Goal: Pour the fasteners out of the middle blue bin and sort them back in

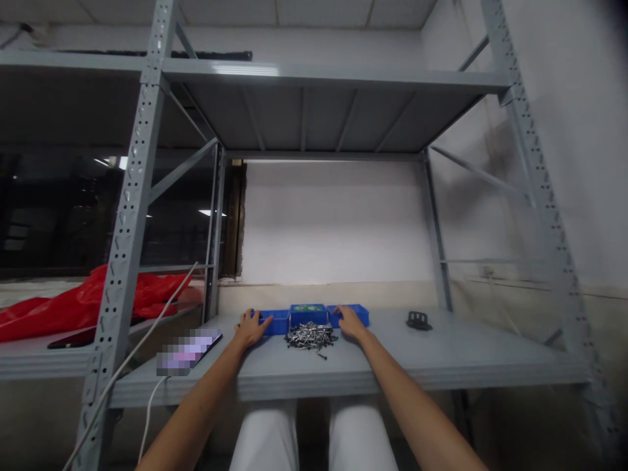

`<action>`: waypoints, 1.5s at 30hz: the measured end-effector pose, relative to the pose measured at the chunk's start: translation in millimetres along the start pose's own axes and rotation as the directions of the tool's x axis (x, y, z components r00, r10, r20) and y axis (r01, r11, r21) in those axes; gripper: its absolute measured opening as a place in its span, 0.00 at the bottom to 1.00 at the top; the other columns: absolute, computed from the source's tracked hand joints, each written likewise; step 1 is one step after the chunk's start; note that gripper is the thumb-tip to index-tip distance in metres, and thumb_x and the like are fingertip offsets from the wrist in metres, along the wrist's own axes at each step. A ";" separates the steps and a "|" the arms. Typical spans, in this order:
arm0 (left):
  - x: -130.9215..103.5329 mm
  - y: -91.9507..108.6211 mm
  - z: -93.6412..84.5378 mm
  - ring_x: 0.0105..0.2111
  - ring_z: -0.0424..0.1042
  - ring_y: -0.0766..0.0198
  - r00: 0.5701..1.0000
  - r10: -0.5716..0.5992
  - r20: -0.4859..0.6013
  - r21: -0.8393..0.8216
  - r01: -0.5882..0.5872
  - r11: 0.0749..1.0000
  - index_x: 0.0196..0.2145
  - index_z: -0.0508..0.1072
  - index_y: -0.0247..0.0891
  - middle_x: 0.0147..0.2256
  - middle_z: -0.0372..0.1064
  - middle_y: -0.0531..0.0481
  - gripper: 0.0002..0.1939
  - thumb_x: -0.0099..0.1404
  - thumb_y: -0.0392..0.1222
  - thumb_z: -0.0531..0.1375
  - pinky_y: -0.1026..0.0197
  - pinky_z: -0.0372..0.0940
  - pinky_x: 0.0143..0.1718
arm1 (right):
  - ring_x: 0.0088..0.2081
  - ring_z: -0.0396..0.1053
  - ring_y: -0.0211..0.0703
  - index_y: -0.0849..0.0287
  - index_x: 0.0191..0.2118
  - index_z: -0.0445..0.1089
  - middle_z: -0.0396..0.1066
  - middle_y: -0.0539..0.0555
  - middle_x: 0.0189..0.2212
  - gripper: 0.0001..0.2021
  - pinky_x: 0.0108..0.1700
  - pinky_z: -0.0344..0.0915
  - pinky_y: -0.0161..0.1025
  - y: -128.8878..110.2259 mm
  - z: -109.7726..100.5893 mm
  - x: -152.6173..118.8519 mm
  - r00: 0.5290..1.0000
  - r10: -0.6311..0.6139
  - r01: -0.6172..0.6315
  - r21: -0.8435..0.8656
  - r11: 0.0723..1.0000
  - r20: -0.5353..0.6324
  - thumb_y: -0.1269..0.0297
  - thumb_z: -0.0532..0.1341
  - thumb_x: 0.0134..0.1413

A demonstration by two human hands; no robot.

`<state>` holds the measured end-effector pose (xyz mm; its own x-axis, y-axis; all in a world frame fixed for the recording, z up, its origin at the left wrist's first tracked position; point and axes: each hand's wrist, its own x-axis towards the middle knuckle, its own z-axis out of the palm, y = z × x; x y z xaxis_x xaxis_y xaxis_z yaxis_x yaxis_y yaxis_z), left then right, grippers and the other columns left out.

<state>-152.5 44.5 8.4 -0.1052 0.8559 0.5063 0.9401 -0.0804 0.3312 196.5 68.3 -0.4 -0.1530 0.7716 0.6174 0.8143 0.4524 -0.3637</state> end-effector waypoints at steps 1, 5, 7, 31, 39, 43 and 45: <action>-0.6 0.7 -0.4 0.62 0.50 0.40 1.000 0.004 -0.005 0.004 -0.004 1.000 0.50 0.69 0.40 0.62 0.52 0.36 0.33 0.64 0.67 0.44 0.36 0.54 0.55 | 0.50 0.66 0.45 0.62 0.47 0.71 0.72 0.58 0.47 0.25 0.53 0.57 0.37 -0.9 -0.2 -1.2 1.000 -0.002 0.002 -0.003 1.000 0.000 0.82 0.52 0.42; -4.0 6.0 -1.6 0.63 0.48 0.43 0.998 0.047 -0.031 0.030 -0.047 0.998 0.48 0.70 0.41 0.61 0.55 0.38 0.29 0.66 0.64 0.43 0.34 0.49 0.57 | 0.51 0.66 0.46 0.62 0.51 0.67 0.70 0.59 0.48 0.26 0.54 0.57 0.38 -5.0 -1.6 -6.4 1.000 -0.013 0.013 -0.011 1.000 -0.002 0.81 0.54 0.42; -5.6 9.0 -1.7 0.63 0.49 0.45 0.997 0.076 -0.030 0.038 -0.075 0.996 0.47 0.69 0.42 0.60 0.56 0.39 0.27 0.67 0.62 0.43 0.35 0.49 0.58 | 0.52 0.66 0.46 0.62 0.52 0.65 0.70 0.60 0.49 0.27 0.54 0.57 0.37 -6.6 -2.5 -8.0 1.000 -0.020 0.020 -0.010 1.000 -0.003 0.81 0.54 0.42; -57.3 101.7 -21.1 0.60 0.56 0.49 0.700 0.711 -0.068 -0.140 -0.712 0.688 0.52 0.66 0.42 0.61 0.56 0.41 0.28 0.63 0.64 0.55 0.47 0.52 0.60 | 0.63 0.52 0.49 0.62 0.61 0.61 0.64 0.58 0.59 0.26 0.63 0.49 0.44 -40.1 -2.4 -15.1 0.982 -0.168 0.164 -0.054 0.985 -0.088 0.72 0.55 0.54; -62.8 128.9 3.5 0.60 0.56 0.40 0.703 0.699 0.131 -0.152 -0.682 0.715 0.53 0.68 0.44 0.60 0.59 0.38 0.41 0.48 0.72 0.62 0.36 0.47 0.60 | 0.66 0.47 0.53 0.57 0.63 0.59 0.63 0.57 0.61 0.26 0.61 0.49 0.54 -50.8 -0.4 -15.6 0.975 -0.196 0.211 -0.159 0.965 0.106 0.73 0.47 0.59; -63.2 124.4 8.1 0.58 0.60 0.42 0.756 0.638 0.148 -0.162 -0.618 0.770 0.53 0.68 0.43 0.56 0.63 0.39 0.36 0.54 0.67 0.61 0.40 0.54 0.58 | 0.66 0.49 0.54 0.53 0.62 0.61 0.64 0.58 0.60 0.27 0.60 0.47 0.59 -45.3 2.0 -15.8 0.977 -0.129 0.162 -0.200 0.966 0.168 0.74 0.48 0.58; -64.8 125.0 8.6 0.58 0.59 0.43 0.763 0.629 0.151 -0.155 -0.610 0.777 0.53 0.68 0.43 0.57 0.63 0.40 0.32 0.56 0.62 0.61 0.41 0.55 0.57 | 0.65 0.50 0.55 0.54 0.62 0.62 0.65 0.58 0.59 0.26 0.59 0.47 0.60 -45.7 2.4 -15.9 0.977 -0.130 0.165 -0.204 0.965 0.171 0.73 0.48 0.58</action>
<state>-25.4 -16.6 10.1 0.5594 0.6795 0.4747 0.7446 -0.6635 0.0723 160.3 36.4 4.7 -0.3512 0.7709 0.5314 0.8748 0.4724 -0.1072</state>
